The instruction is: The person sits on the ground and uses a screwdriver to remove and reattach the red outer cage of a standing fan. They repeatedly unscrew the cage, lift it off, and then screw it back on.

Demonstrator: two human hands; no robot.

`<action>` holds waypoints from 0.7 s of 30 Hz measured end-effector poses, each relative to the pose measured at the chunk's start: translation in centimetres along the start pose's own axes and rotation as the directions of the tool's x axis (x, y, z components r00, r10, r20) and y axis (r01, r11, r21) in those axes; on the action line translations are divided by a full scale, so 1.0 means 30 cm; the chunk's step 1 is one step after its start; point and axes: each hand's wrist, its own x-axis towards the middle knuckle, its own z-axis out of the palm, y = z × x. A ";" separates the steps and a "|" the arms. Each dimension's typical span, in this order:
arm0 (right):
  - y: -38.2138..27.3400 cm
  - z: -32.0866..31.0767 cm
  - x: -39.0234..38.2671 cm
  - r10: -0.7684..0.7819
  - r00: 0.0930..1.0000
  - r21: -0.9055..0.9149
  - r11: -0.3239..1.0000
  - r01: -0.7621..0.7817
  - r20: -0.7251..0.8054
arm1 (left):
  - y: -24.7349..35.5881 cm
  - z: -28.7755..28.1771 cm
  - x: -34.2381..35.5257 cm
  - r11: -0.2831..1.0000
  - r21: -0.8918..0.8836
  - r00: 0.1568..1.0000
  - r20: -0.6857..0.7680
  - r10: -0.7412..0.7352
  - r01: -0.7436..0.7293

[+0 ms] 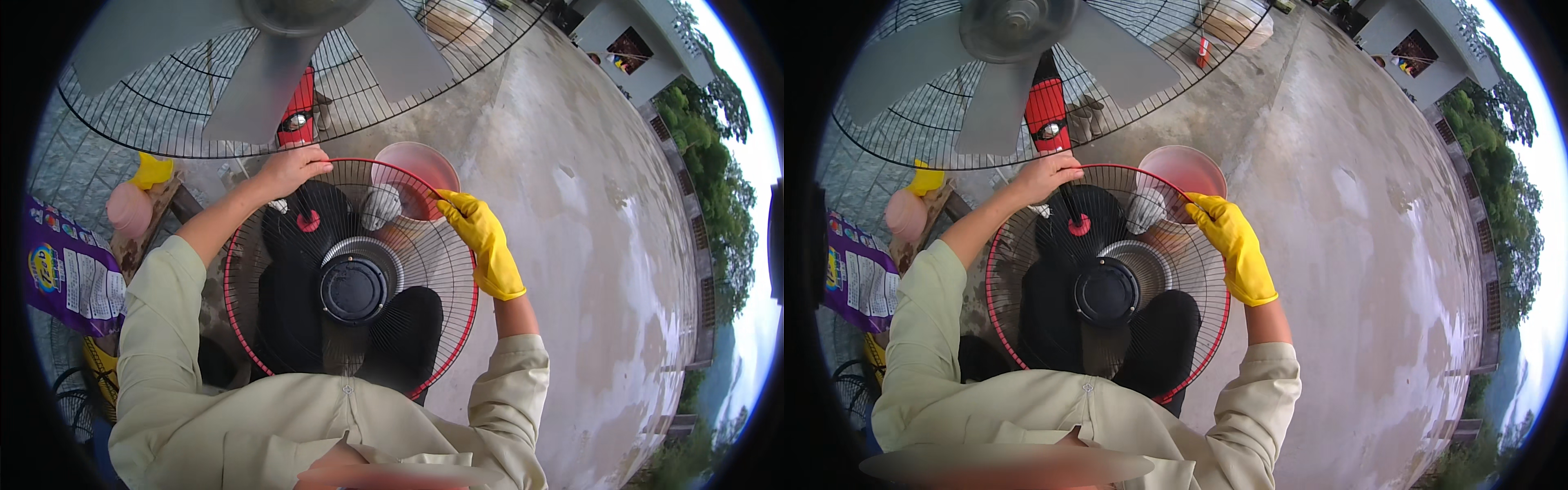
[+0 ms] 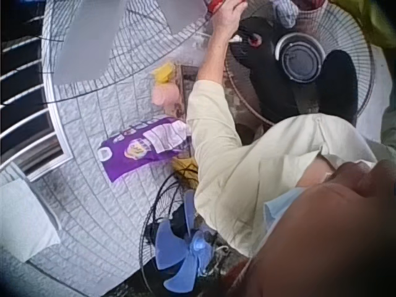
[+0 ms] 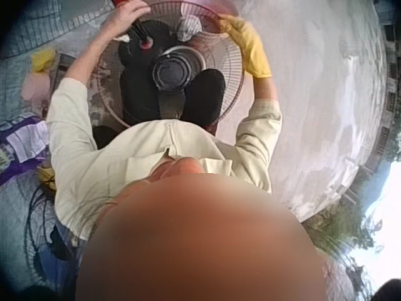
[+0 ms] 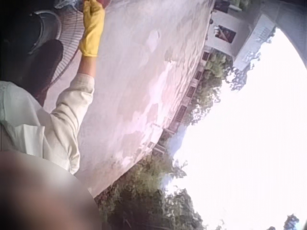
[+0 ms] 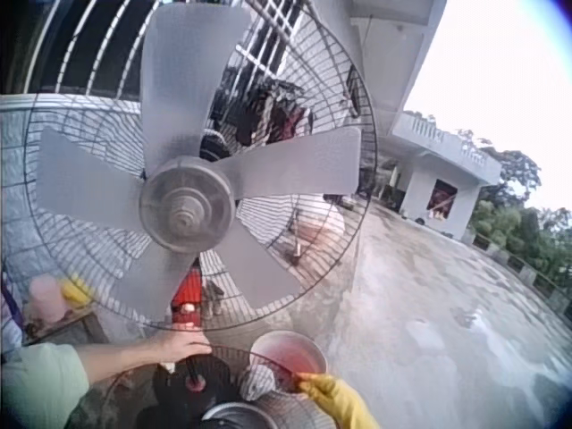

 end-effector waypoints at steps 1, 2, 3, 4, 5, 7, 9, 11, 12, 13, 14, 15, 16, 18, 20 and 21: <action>-0.005 -0.004 -0.044 0.041 0.999 -0.016 0.999 -0.042 -0.016 | -0.040 -0.012 -0.014 0.989 -0.129 0.997 -0.024 0.069 -0.072; -0.017 -0.023 -0.093 0.089 0.995 -0.039 0.995 -0.090 -0.038 | -0.024 -0.029 -0.030 0.983 -0.131 0.992 -0.050 0.119 -0.125; -0.025 -0.041 -0.135 0.120 0.991 -0.064 0.990 -0.123 -0.056 | -0.048 -0.040 -0.055 0.986 -0.085 0.989 -0.054 0.136 -0.140; 0.029 -0.061 -0.186 0.026 0.997 -0.096 0.995 -0.032 -0.070 | -0.049 -0.042 -0.077 0.984 -0.103 0.989 -0.060 0.138 -0.143; 0.033 -0.068 -0.230 0.079 0.994 -0.081 0.993 -0.085 -0.073 | -0.072 -0.049 -0.114 0.974 -0.139 0.980 -0.105 0.168 -0.181; 0.035 -0.068 -0.331 0.191 0.979 -0.044 0.980 -0.194 -0.077 | -0.084 -0.054 -0.183 0.989 -0.106 0.985 -0.148 0.091 -0.107; -0.003 -0.050 -0.401 0.268 0.960 -0.083 0.958 -0.274 -0.079 | -0.060 -0.056 -0.276 0.991 -0.136 0.975 -0.219 -0.042 0.012; -0.036 -0.032 -0.457 0.357 0.931 -0.058 0.930 -0.362 -0.077 | -0.059 -0.043 -0.359 0.984 -0.158 0.962 -0.246 -0.121 0.084; 0.018 -0.021 -0.477 0.384 0.921 0.122 0.919 -0.375 -0.060 | -0.056 -0.041 -0.385 0.979 -0.168 0.953 -0.260 -0.158 0.117; 0.036 -0.027 -0.491 0.442 0.897 0.189 0.883 -0.430 -0.025 | -0.053 -0.036 -0.400 0.982 -0.156 0.953 -0.266 -0.145 0.106; 0.032 -0.037 -0.486 0.491 0.871 0.254 0.841 -0.478 0.015 | -0.048 -0.036 -0.412 0.985 -0.142 0.952 -0.276 -0.131 0.094; 0.027 -0.042 -0.480 0.534 0.843 0.315 0.792 -0.523 0.059 | -0.043 -0.037 -0.419 0.988 -0.128 0.951 -0.287 -0.117 0.083; 0.019 -0.039 -0.472 0.578 0.816 0.293 0.778 -0.555 0.010 | -0.041 -0.039 -0.420 0.992 -0.100 0.955 -0.280 -0.100 0.075; -0.006 -0.039 -0.458 0.578 0.814 0.174 0.808 -0.563 -0.047 | -0.034 -0.049 -0.405 0.998 -0.047 0.960 -0.274 -0.062 0.051; -0.025 -0.025 -0.455 0.541 0.831 0.005 0.838 -0.545 -0.132 | -0.019 -0.055 -0.413 0.998 0.022 0.960 -0.276 -0.052 0.060; -0.036 -0.015 -0.453 0.500 0.846 -0.133 0.840 -0.526 -0.186 | -0.015 -0.056 -0.414 0.996 0.055 0.960 -0.275 -0.047 0.064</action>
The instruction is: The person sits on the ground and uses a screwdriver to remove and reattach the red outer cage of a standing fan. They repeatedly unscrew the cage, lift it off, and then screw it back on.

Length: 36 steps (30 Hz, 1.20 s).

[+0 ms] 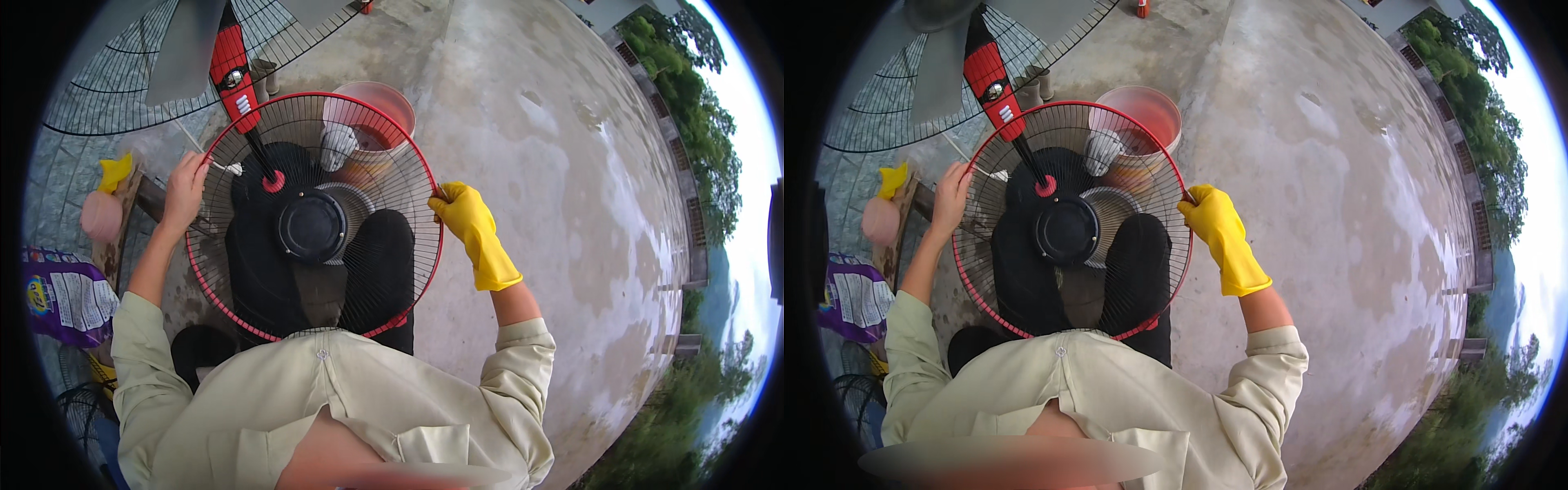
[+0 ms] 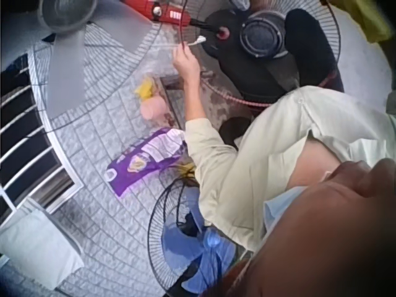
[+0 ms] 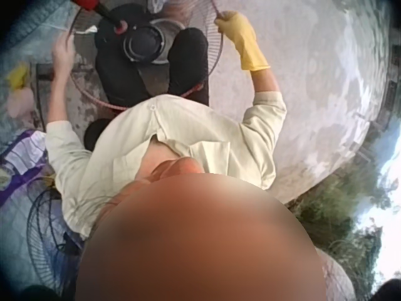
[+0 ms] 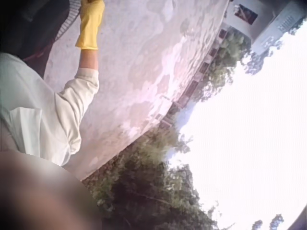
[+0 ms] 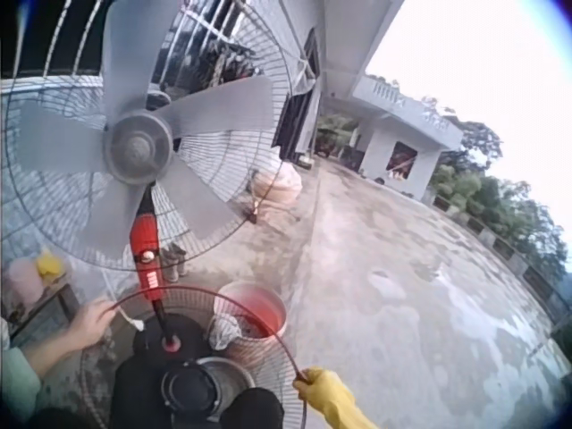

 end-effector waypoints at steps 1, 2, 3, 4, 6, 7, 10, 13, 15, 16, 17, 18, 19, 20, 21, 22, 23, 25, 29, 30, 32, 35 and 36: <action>-0.016 0.008 -0.006 -0.042 0.998 -0.134 0.990 0.034 -0.055 | -0.005 -0.004 0.006 0.999 0.030 0.999 -0.023 0.045 -0.045; -0.029 0.018 -0.020 -0.082 0.992 -0.273 0.961 0.053 -0.098 | -0.013 -0.002 0.000 0.995 0.055 0.996 -0.039 0.085 -0.082; -0.028 0.028 -0.026 -0.135 0.985 -0.375 0.923 0.085 -0.110 | -0.019 0.004 -0.004 0.990 0.080 0.991 -0.054 0.124 -0.119; -0.024 0.032 -0.028 -0.156 0.980 -0.390 0.916 0.097 -0.123 | -0.022 0.008 -0.004 0.990 0.078 0.992 -0.053 0.118 -0.113; -0.008 0.051 -0.030 -0.199 0.970 -0.422 0.898 0.124 -0.137 | -0.019 0.004 -0.006 0.993 0.078 0.994 -0.051 0.097 -0.093; 0.007 0.060 -0.034 -0.206 0.968 -0.445 0.887 0.122 -0.145 | -0.027 0.010 -0.009 0.991 0.074 0.991 -0.069 0.113 -0.108; 0.026 0.076 -0.017 -0.247 0.954 -0.477 0.868 0.138 -0.172 | -0.007 -0.001 0.010 0.996 0.016 0.995 -0.044 0.084 -0.084; 0.031 0.074 -0.028 -0.247 0.955 -0.450 0.880 0.149 -0.167 | -0.002 -0.021 0.043 0.991 -0.097 0.995 -0.031 0.095 -0.097; 0.029 0.071 -0.033 -0.234 0.958 -0.466 0.875 0.133 -0.167 | 0.010 -0.026 0.082 0.984 -0.169 0.998 0.016 0.059 -0.056; 0.026 0.072 -0.034 -0.249 0.953 -0.463 0.874 0.146 -0.170 | 0.002 -0.031 0.100 0.981 -0.194 0.999 0.042 0.031 -0.022; 0.027 0.071 -0.038 -0.260 0.949 -0.459 0.875 0.154 -0.177 | -0.003 -0.020 0.119 0.979 -0.187 0.997 -0.008 0.075 -0.075; 0.027 0.072 -0.042 -0.269 0.945 -0.455 0.876 0.160 -0.184 | -0.008 -0.020 0.123 0.983 -0.166 0.997 -0.014 0.076 -0.077; 0.028 0.078 -0.045 -0.289 0.935 -0.455 0.874 0.169 -0.207 | -0.013 -0.019 0.127 0.986 -0.146 0.997 -0.020 0.077 -0.079; 0.027 0.081 -0.051 -0.285 0.935 -0.470 0.868 0.158 -0.212 | -0.011 -0.014 0.130 0.988 -0.129 0.997 -0.020 0.080 -0.081; 0.022 0.083 -0.058 -0.281 0.935 -0.485 0.862 0.146 -0.218 | -0.019 -0.006 0.129 0.987 -0.097 0.992 -0.035 0.125 -0.128; 0.019 0.087 -0.063 -0.275 0.935 -0.500 0.856 0.133 -0.223 | -0.029 -0.001 0.129 0.984 -0.101 0.989 -0.055 0.139 -0.144; 0.026 0.093 -0.070 -0.301 0.919 -0.518 0.845 0.133 -0.254 | -0.032 0.012 0.129 0.981 -0.110 0.985 -0.071 0.156 -0.163; 0.025 0.098 -0.070 -0.279 0.923 -0.495 0.861 0.118 -0.265 | -0.045 0.020 0.135 0.979 -0.136 0.988 -0.065 0.142 -0.150; 0.019 0.094 -0.075 -0.240 0.930 -0.472 0.877 0.085 -0.278 | -0.069 0.028 0.148 0.976 -0.197 0.996 -0.022 0.092 -0.094; 0.029 0.088 -0.069 -0.187 0.942 -0.317 0.944 0.093 -0.279 | -0.067 0.028 0.151 0.978 -0.197 0.998 -0.001 0.063 -0.062; 0.041 0.076 -0.048 -0.089 0.962 0.018 0.995 0.097 -0.256 | -0.066 0.023 0.156 0.982 -0.188 0.999 0.038 0.004 0.003; 0.017 0.044 -0.059 0.033 0.991 0.103 0.995 -0.020 -0.129 | -0.057 0.021 0.158 0.980 -0.193 0.997 0.070 -0.039 0.051; 0.010 0.045 -0.061 0.033 0.992 0.090 0.996 -0.023 -0.118 | -0.056 0.019 0.157 0.982 -0.181 0.996 0.073 -0.044 0.057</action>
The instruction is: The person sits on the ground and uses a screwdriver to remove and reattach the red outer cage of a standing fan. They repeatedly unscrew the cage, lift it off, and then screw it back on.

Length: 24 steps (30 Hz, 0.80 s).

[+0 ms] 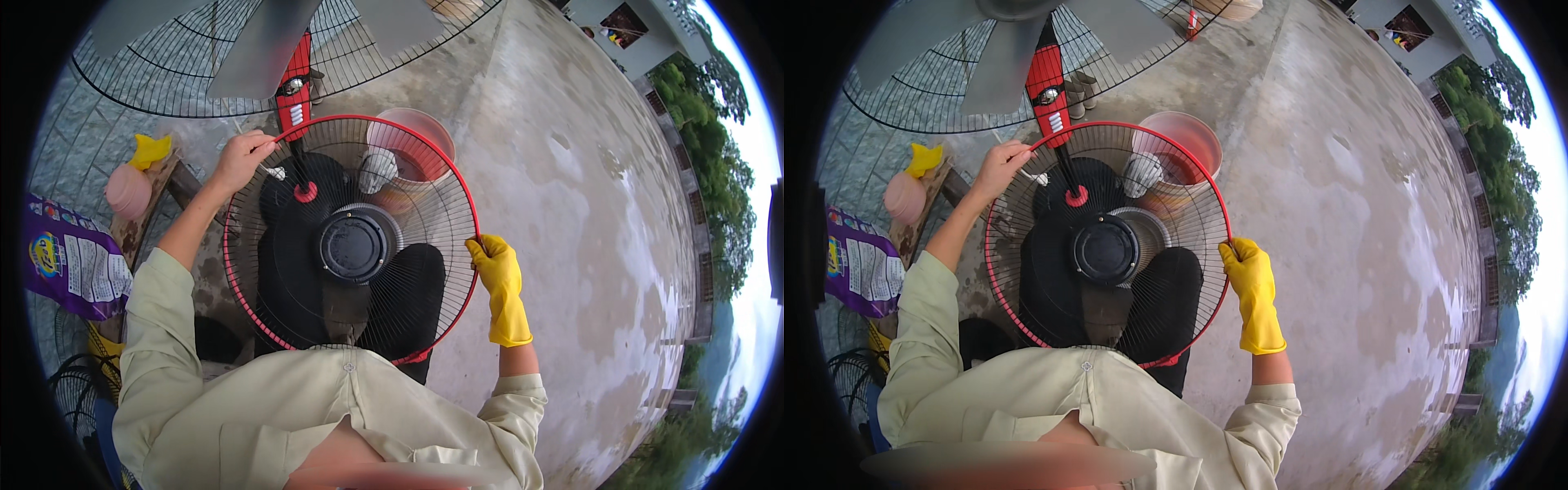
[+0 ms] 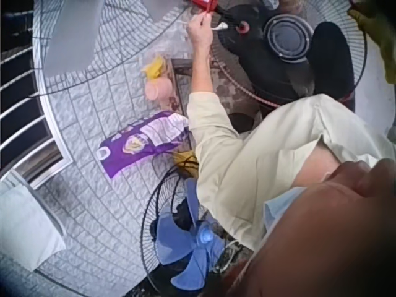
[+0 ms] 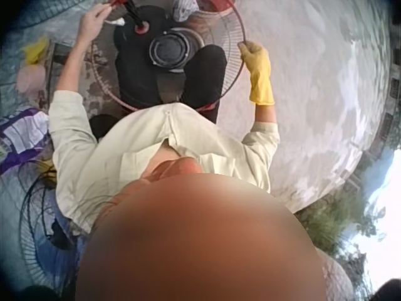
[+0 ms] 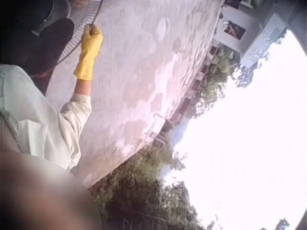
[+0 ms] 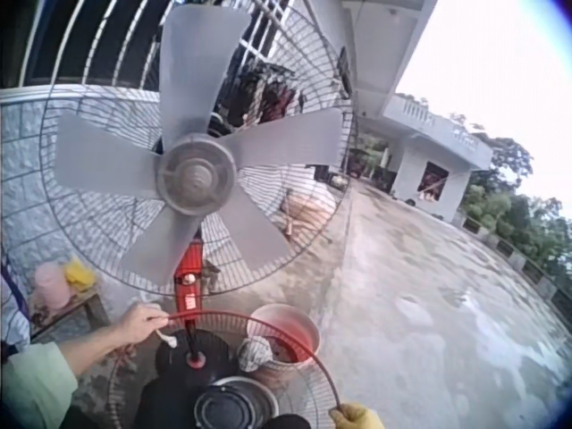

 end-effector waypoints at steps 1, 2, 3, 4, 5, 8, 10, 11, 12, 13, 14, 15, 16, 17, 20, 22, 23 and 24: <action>-0.001 0.001 0.001 0.002 1.000 -0.013 1.000 -0.002 -0.014 | -0.002 0.002 0.004 0.999 -0.031 0.999 0.009 -0.031 0.031; -0.004 0.005 0.003 0.001 1.000 -0.025 1.000 -0.001 -0.025 | -0.003 0.003 0.009 0.996 -0.059 0.998 0.016 -0.064 0.064; -0.006 0.009 0.004 -0.001 0.999 -0.037 0.999 0.000 -0.036 | -0.004 0.003 0.013 0.991 -0.087 0.995 0.023 -0.096 0.097; -0.003 0.011 -0.003 -0.044 0.997 -0.099 0.994 0.038 -0.066 | -0.005 0.003 0.015 0.980 -0.127 0.987 0.051 -0.150 0.156; -0.007 0.016 -0.013 -0.093 0.992 -0.162 0.984 0.078 -0.089 | 0.006 -0.001 0.015 0.962 -0.164 0.975 0.076 -0.207 0.217; -0.033 0.008 -0.034 -0.153 0.984 -0.283 0.951 0.122 -0.089 | 0.041 -0.002 0.007 0.951 -0.143 0.961 0.070 -0.267 0.274; -0.033 0.012 -0.047 -0.179 0.977 -0.308 0.941 0.137 -0.114 | 0.003 0.004 0.000 0.999 -0.049 0.999 -0.039 -0.007 0.005; -0.033 0.014 -0.057 -0.177 0.975 -0.302 0.944 0.131 -0.133 | 0.023 0.004 -0.013 0.997 0.044 0.995 -0.082 0.064 -0.061; -0.026 0.016 -0.061 -0.180 0.974 -0.281 0.950 0.135 -0.139 | 0.035 0.008 -0.023 0.991 0.091 0.988 -0.112 0.105 -0.095; -0.018 0.016 -0.062 -0.182 0.972 -0.262 0.955 0.140 -0.145 | 0.044 0.013 -0.034 0.982 0.138 0.979 -0.139 0.146 -0.127; -0.025 0.021 -0.066 -0.184 0.971 -0.235 0.961 0.145 -0.154 | 0.060 0.013 -0.041 0.968 0.194 0.968 -0.160 0.193 -0.161; -0.058 0.012 -0.080 -0.090 0.988 -0.205 0.977 0.063 -0.124 | 0.071 0.014 -0.047 0.956 0.228 0.958 -0.175 0.227 -0.185; -0.053 0.021 -0.077 -0.107 0.987 -0.188 0.979 0.083 -0.123 | 0.077 0.014 -0.053 0.947 0.260 0.951 -0.194 0.242 -0.189; -0.041 0.020 -0.074 -0.124 0.984 -0.178 0.979 0.100 -0.127 | 0.079 0.022 -0.055 0.939 0.284 0.942 -0.215 0.259 -0.194; 0.021 0.040 -0.051 -0.213 0.963 -0.183 0.966 0.183 -0.166 | 0.073 0.025 -0.061 0.926 0.317 0.931 -0.230 0.284 -0.204; 0.037 0.045 -0.039 -0.157 0.973 -0.153 0.979 0.132 -0.169 | 0.070 0.030 -0.050 0.927 0.312 0.932 -0.226 0.284 -0.207; 0.027 0.042 -0.034 -0.132 0.981 -0.138 0.984 0.113 -0.144 | 0.064 0.022 -0.043 0.957 0.247 0.960 -0.196 0.201 -0.150; 0.009 0.039 -0.026 -0.107 0.987 -0.123 0.988 0.093 -0.119 | 0.054 0.008 -0.035 0.979 0.184 0.980 -0.159 0.119 -0.089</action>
